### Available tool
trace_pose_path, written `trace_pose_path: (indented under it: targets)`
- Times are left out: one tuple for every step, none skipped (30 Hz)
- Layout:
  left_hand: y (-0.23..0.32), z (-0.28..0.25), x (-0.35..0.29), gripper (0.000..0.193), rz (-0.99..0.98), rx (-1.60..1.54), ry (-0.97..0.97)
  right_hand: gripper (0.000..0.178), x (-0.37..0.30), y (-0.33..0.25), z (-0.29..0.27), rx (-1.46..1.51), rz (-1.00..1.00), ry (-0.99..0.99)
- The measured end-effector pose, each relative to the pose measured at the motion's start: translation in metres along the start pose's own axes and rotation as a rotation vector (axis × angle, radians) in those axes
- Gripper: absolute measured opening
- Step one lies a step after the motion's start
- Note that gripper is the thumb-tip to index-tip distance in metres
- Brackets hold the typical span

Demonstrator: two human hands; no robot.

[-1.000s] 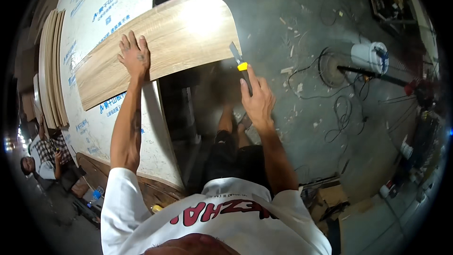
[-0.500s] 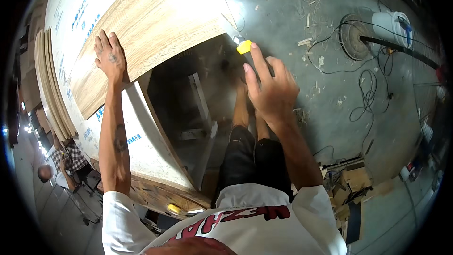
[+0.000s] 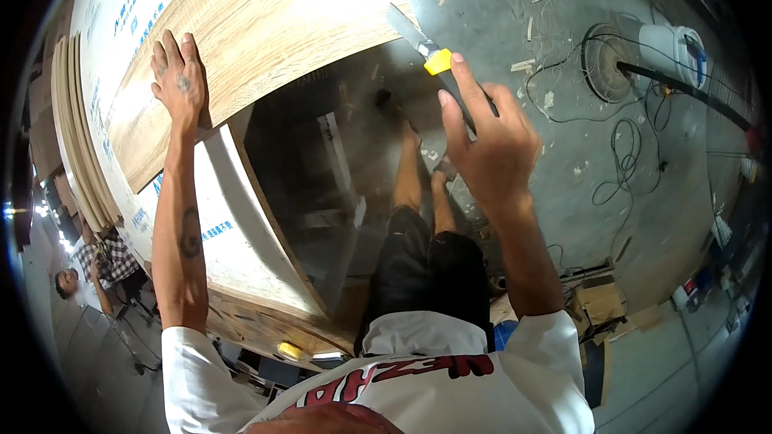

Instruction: The person trims the excess veneer from the edges of a curved wooden board using a utility knife.

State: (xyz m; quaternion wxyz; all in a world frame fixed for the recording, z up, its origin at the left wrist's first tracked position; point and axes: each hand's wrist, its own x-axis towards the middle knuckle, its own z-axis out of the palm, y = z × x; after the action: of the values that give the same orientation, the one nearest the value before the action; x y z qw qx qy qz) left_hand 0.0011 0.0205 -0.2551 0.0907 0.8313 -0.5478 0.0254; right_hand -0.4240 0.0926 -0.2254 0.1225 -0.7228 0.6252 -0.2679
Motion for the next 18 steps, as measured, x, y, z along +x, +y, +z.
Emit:
trace_pose_path:
  targets:
    - [-0.001, 0.0, -0.001, 0.074, -0.012, -0.001, 0.001, 0.043, 0.001, 0.0, -0.001, -0.005, 0.001, -0.015]
    - [-0.002, 0.001, -0.001, 0.074, -0.006, 0.007, 0.002, 0.042, 0.004, 0.001, 0.0, 0.009, -0.002, -0.02]
    - [-0.002, 0.001, -0.001, 0.074, 0.0, 0.014, 0.003, 0.042, 0.007, 0.001, 0.0, 0.009, -0.012, -0.026]
    - [-0.002, 0.002, 0.0, 0.076, 0.005, 0.014, 0.002, 0.041, 0.01, 0.002, -0.002, 0.001, -0.031, -0.025]
    - [-0.002, 0.001, 0.0, 0.076, -0.004, 0.011, 0.001, 0.041, 0.014, 0.003, -0.003, -0.006, -0.048, -0.023]
    - [-0.002, 0.001, 0.0, 0.077, -0.003, 0.017, 0.0, 0.041, 0.017, 0.005, -0.003, -0.009, -0.055, -0.029]
    - [-0.004, 0.001, 0.001, 0.077, 0.001, 0.023, 0.002, 0.042, 0.021, 0.007, 0.0, -0.006, -0.09, -0.013]
    - [-0.006, 0.002, 0.001, 0.079, 0.009, 0.016, 0.011, 0.042, 0.024, 0.009, 0.002, -0.002, -0.124, 0.004]
    - [-0.008, 0.003, 0.001, 0.079, 0.004, 0.016, 0.012, 0.042, 0.028, 0.01, 0.001, -0.002, -0.129, 0.001]
    - [-0.008, 0.002, 0.001, 0.078, 0.003, 0.016, 0.007, 0.042, 0.032, 0.01, 0.002, -0.005, -0.139, -0.019]
    - [-0.009, 0.001, 0.0, 0.078, 0.002, 0.017, 0.003, 0.042, 0.037, 0.01, 0.002, -0.006, -0.15, -0.038]
    - [-0.009, 0.001, 0.001, 0.078, -0.007, 0.021, 0.003, 0.042, 0.041, 0.009, 0.002, -0.001, -0.156, -0.044]
    - [-0.007, 0.002, 0.0, 0.078, 0.003, 0.023, 0.005, 0.042, 0.045, 0.01, 0.001, -0.015, -0.155, -0.056]
    - [-0.007, 0.003, 0.0, 0.078, 0.013, 0.026, 0.006, 0.042, 0.05, 0.011, 0.001, -0.029, -0.155, -0.068]
    - [-0.007, 0.004, 0.0, 0.078, 0.001, 0.027, 0.005, 0.042, 0.054, 0.012, 0.002, -0.028, -0.163, -0.076]
    - [-0.007, 0.005, 0.001, 0.077, 0.021, 0.033, 0.015, 0.042, 0.059, 0.013, 0.002, -0.033, -0.176, -0.077]
    - [-0.007, 0.006, 0.001, 0.077, 0.039, 0.04, 0.026, 0.042, 0.063, 0.013, 0.003, -0.039, -0.189, -0.079]
    - [-0.008, 0.006, 0.0, 0.077, 0.027, 0.039, 0.023, 0.042, 0.068, 0.013, 0.005, -0.04, -0.197, -0.087]
